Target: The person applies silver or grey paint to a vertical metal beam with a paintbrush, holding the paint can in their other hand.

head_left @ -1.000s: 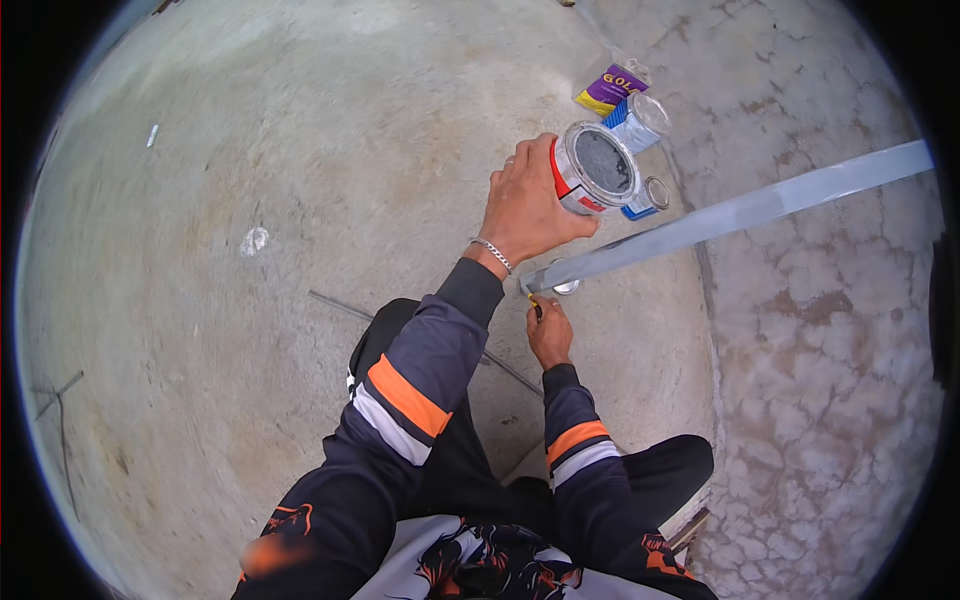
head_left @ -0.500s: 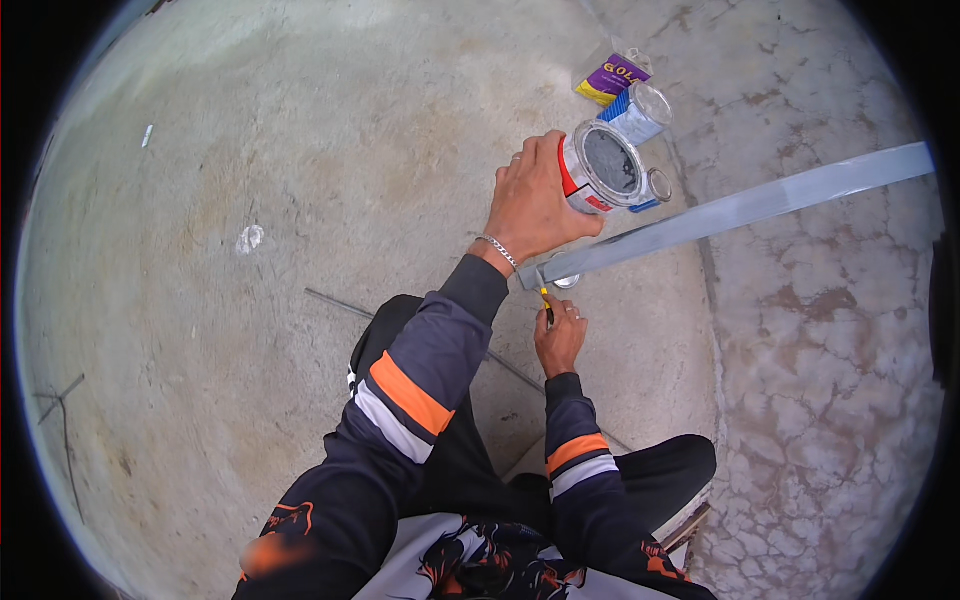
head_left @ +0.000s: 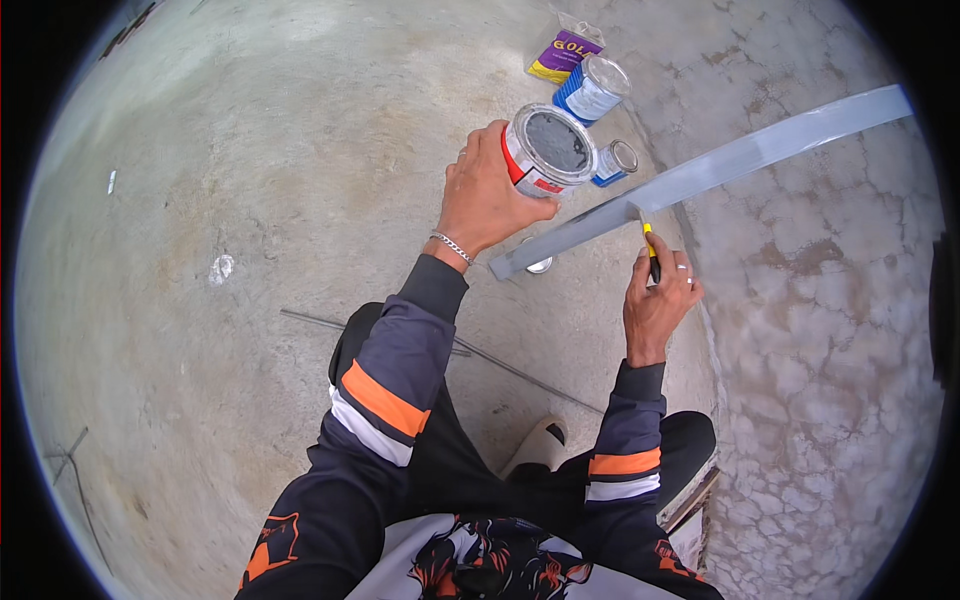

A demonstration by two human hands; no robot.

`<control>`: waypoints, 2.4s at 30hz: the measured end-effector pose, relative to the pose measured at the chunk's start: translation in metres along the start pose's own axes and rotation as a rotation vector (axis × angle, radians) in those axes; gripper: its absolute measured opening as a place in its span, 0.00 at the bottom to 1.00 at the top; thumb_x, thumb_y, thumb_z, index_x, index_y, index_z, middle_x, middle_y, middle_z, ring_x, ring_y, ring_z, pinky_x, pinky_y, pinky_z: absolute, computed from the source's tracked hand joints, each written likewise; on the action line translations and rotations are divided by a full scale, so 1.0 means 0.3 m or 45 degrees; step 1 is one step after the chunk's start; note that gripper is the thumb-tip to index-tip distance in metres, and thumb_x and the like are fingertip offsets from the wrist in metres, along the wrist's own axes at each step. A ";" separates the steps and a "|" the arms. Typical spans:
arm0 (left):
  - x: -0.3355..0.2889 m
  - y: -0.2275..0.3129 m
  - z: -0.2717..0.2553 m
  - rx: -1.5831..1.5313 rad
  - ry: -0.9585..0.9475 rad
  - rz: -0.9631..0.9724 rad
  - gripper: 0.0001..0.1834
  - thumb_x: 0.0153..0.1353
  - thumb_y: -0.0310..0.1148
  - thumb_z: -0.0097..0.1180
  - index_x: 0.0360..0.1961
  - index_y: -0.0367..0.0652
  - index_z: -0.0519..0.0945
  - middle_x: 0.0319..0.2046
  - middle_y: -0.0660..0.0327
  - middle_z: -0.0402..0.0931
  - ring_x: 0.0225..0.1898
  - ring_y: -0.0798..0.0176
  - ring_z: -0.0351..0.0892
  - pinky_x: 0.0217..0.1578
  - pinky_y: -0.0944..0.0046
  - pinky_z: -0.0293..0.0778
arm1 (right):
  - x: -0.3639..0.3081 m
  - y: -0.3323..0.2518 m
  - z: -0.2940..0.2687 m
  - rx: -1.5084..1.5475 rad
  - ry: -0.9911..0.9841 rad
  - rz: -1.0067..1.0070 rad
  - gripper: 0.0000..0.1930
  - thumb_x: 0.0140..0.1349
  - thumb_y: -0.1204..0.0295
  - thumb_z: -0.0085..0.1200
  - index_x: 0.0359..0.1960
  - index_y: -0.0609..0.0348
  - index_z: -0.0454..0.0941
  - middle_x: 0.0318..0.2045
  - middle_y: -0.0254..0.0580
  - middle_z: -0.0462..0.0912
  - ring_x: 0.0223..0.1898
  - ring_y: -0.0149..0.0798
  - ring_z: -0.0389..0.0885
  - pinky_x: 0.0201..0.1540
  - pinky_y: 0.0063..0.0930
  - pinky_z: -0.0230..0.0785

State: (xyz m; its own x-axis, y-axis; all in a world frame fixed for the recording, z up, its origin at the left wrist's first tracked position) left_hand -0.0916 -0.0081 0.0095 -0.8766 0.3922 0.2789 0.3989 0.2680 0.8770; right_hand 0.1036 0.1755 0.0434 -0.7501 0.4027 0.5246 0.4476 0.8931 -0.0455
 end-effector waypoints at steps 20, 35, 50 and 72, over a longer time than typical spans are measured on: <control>-0.005 0.012 -0.014 0.015 0.038 0.032 0.55 0.39 0.45 0.82 0.68 0.38 0.68 0.61 0.47 0.72 0.63 0.44 0.75 0.62 0.49 0.75 | -0.418 -0.210 0.479 0.162 -0.566 -0.146 0.12 0.65 0.67 0.64 0.49 0.50 0.88 0.41 0.41 0.86 0.47 0.40 0.82 0.52 0.45 0.56; -0.006 0.021 -0.023 0.008 0.064 0.011 0.54 0.39 0.43 0.82 0.68 0.39 0.69 0.61 0.48 0.73 0.64 0.46 0.74 0.63 0.50 0.74 | 0.235 0.020 -0.224 -0.424 0.431 -0.131 0.13 0.68 0.68 0.63 0.53 0.42 0.85 0.39 0.30 0.80 0.44 0.34 0.77 0.53 0.43 0.52; -0.011 0.023 -0.032 0.025 0.084 0.016 0.54 0.39 0.45 0.81 0.68 0.37 0.69 0.60 0.47 0.72 0.63 0.45 0.74 0.62 0.49 0.75 | -0.416 -0.203 0.515 0.280 -0.487 -0.068 0.11 0.66 0.68 0.62 0.49 0.48 0.87 0.42 0.38 0.85 0.48 0.40 0.81 0.55 0.47 0.56; 0.007 0.001 -0.003 -0.038 0.004 0.001 0.54 0.39 0.43 0.82 0.68 0.36 0.68 0.62 0.47 0.72 0.64 0.46 0.75 0.63 0.51 0.74 | -0.372 -0.193 0.419 0.167 -0.459 -0.083 0.12 0.66 0.69 0.63 0.50 0.46 0.88 0.42 0.36 0.83 0.49 0.38 0.80 0.58 0.51 0.52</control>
State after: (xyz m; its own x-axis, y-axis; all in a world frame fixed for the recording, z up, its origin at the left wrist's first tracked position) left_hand -0.0935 -0.0080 0.0107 -0.8769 0.3900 0.2809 0.3916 0.2410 0.8880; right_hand 0.1002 0.1039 -0.1194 -0.9084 0.3680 0.1984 0.3448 0.9278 -0.1423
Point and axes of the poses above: each hand's wrist, its own x-axis towards the middle knuckle, its own z-axis out of the palm, y = z × x, the point moved 4 cm from there along x, towards the middle knuckle
